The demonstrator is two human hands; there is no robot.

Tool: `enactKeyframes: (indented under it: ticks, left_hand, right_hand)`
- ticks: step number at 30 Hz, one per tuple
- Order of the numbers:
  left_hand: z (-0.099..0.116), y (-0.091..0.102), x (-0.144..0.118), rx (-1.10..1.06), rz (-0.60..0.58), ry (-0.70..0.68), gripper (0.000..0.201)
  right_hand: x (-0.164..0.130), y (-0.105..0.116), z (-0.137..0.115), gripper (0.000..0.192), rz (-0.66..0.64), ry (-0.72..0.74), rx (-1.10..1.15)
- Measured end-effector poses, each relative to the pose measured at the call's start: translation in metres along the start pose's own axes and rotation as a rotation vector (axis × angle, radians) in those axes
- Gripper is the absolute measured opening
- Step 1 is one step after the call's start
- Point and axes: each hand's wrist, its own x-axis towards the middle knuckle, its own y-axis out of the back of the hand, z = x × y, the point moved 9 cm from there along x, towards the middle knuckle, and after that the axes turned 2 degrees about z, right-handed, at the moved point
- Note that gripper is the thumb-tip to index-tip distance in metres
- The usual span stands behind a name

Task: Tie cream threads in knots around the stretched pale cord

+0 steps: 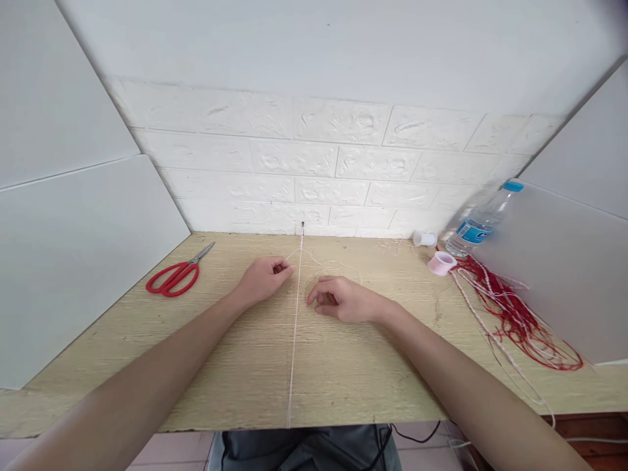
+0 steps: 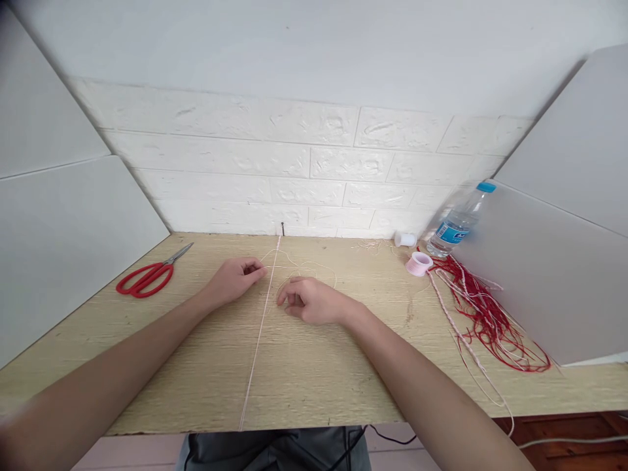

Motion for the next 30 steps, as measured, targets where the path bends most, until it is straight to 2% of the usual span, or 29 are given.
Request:
enactKeyframes:
  ticks: [4, 11, 19, 23, 30]
  left_hand:
    - [0.000, 0.000, 0.000, 0.005, 0.001, -0.003, 0.029]
    - [-0.001, 0.000, 0.000, 0.006, -0.007, -0.001, 0.027]
    - [0.000, 0.000, 0.000, 0.000, -0.010, 0.000, 0.026]
    - [-0.002, -0.001, 0.000, 0.007, -0.013, 0.005, 0.028]
    - [-0.001, -0.001, -0.001, 0.004, -0.021, 0.013, 0.030]
  right_hand:
    - [0.001, 0.002, 0.001, 0.020, 0.060, -0.013, -0.062]
    - [0.001, 0.001, 0.003, 0.005, 0.065, -0.034, -0.150]
    - [0.002, 0.005, 0.002, 0.008, 0.101, -0.023, -0.127]
    - [0.001, 0.019, 0.000, 0.007, 0.231, -0.044, -0.087]
    - [-0.013, 0.045, -0.017, 0.013, 0.603, 0.077, -0.161]
